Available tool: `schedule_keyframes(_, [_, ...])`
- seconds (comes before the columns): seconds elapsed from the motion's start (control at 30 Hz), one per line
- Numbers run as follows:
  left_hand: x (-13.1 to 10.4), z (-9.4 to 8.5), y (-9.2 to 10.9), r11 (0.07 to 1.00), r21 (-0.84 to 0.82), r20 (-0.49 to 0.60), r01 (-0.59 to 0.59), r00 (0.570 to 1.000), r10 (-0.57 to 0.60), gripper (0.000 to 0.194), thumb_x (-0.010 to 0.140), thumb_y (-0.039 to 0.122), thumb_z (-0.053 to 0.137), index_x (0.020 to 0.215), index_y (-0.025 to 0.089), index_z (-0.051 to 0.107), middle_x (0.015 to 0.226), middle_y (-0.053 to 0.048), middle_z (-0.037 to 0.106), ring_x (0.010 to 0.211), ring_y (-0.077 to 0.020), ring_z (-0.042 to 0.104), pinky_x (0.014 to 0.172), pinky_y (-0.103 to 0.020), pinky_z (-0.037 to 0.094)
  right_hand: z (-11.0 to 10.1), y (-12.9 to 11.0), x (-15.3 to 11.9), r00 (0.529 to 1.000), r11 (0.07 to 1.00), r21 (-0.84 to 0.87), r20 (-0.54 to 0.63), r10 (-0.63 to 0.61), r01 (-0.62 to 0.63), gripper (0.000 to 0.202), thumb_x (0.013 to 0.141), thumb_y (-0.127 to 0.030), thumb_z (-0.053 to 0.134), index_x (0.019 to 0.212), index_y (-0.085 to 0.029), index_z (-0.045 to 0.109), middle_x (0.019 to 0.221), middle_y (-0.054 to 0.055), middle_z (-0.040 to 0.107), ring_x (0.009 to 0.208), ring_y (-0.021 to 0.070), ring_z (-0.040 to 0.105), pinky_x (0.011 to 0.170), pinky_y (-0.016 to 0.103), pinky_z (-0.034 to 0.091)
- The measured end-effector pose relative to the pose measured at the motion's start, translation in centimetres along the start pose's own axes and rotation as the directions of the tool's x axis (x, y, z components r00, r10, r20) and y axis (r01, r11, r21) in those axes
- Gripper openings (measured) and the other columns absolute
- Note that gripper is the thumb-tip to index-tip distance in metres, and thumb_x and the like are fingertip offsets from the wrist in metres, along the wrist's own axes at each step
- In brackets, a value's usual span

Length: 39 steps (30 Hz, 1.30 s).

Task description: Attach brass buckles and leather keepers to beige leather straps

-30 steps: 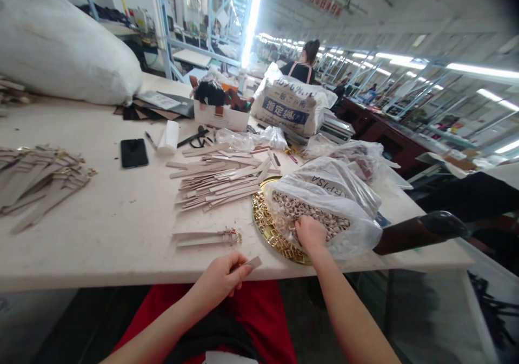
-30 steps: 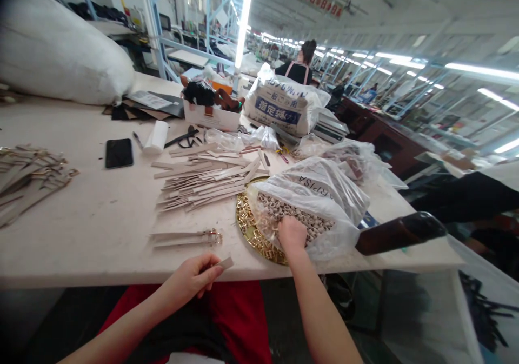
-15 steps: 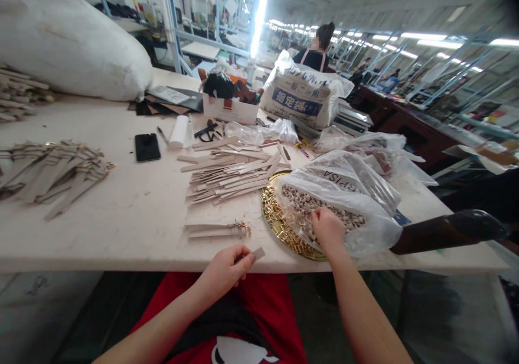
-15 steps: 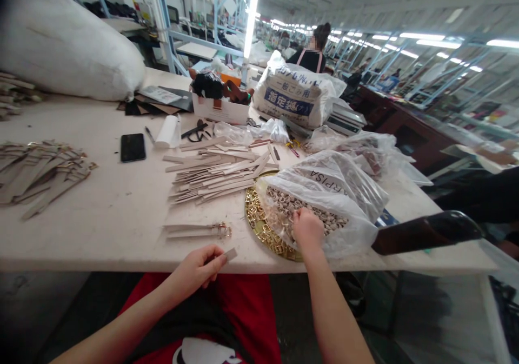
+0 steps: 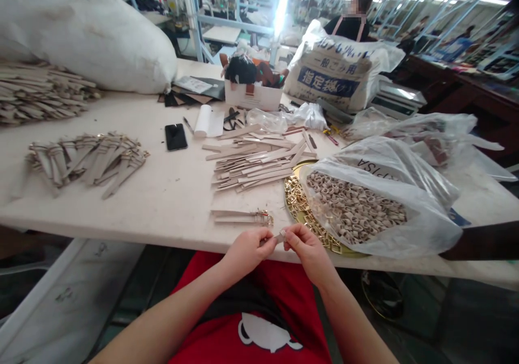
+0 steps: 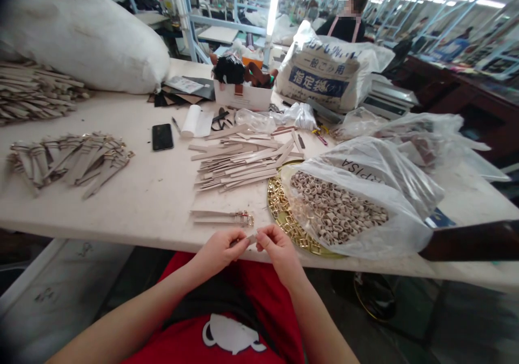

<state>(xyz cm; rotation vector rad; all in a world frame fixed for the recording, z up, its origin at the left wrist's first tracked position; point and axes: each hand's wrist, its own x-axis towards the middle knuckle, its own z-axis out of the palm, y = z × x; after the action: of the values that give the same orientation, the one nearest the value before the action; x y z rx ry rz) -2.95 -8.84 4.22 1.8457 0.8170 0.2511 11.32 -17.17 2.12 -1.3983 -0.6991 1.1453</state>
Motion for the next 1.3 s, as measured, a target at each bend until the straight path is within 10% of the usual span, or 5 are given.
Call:
schedule_keyframes(0.57, [-1.0,-0.2,-1.4,0.936,-0.341,0.040,0.085,0.996,-0.076,0.016,0.076,0.017,0.042,0.093,0.016,0.043,0.065,0.003,0.056,0.054,-0.0092,0.051,0.053,-0.020,0.040,2.7,1.3,-1.5,0.994,0.945,0.310,0.049,0.099,-0.109,0.030,0.075,-0.050,0.056,0.081,-0.021,0.059,0.075,0.000,0.060,0.067,0.0139,0.054,0.067,0.029,0.045])
schedule_keyframes(0.9, [-1.9,-0.5,-0.9,0.993,0.076,-0.079,0.088,0.994,-0.082,0.022,0.077,0.033,0.050,0.093,0.018,0.051,0.085,-0.004,0.062,0.078,-0.0174,0.056,0.067,-0.026,0.040,2.7,2.5,-2.2,0.941,0.899,0.292,0.198,0.276,-0.325,0.025,0.078,-0.045,0.053,0.081,-0.021,0.059,0.068,0.002,0.056,0.056,0.0132,0.048,0.053,0.029,0.043])
schedule_keyframes(1.07, [-1.9,-0.9,-1.0,0.975,0.209,0.052,0.072,0.995,-0.084,0.023,0.079,0.038,0.047,0.081,0.018,0.058,0.078,-0.004,0.063,0.071,-0.0172,0.055,0.061,-0.025,0.037,2.3,3.2,-2.3,0.917,0.904,0.215,0.242,0.317,-0.369,0.020,0.075,-0.042,0.057,0.077,-0.022,0.058,0.070,0.003,0.057,0.060,0.0156,0.049,0.057,0.031,0.044])
schedule_keyframes(1.3, [-2.5,-1.4,-1.4,0.995,0.005,0.076,0.102,0.992,-0.102,0.026,0.075,0.038,0.053,0.086,0.016,0.060,0.076,-0.001,0.064,0.067,-0.0145,0.054,0.058,-0.022,0.037,2.3,2.5,-1.9,0.992,0.996,-0.004,-0.095,0.084,-0.084,0.028,0.076,-0.046,0.055,0.067,-0.021,0.045,0.061,-0.004,0.049,0.057,0.0122,0.046,0.059,0.026,0.040])
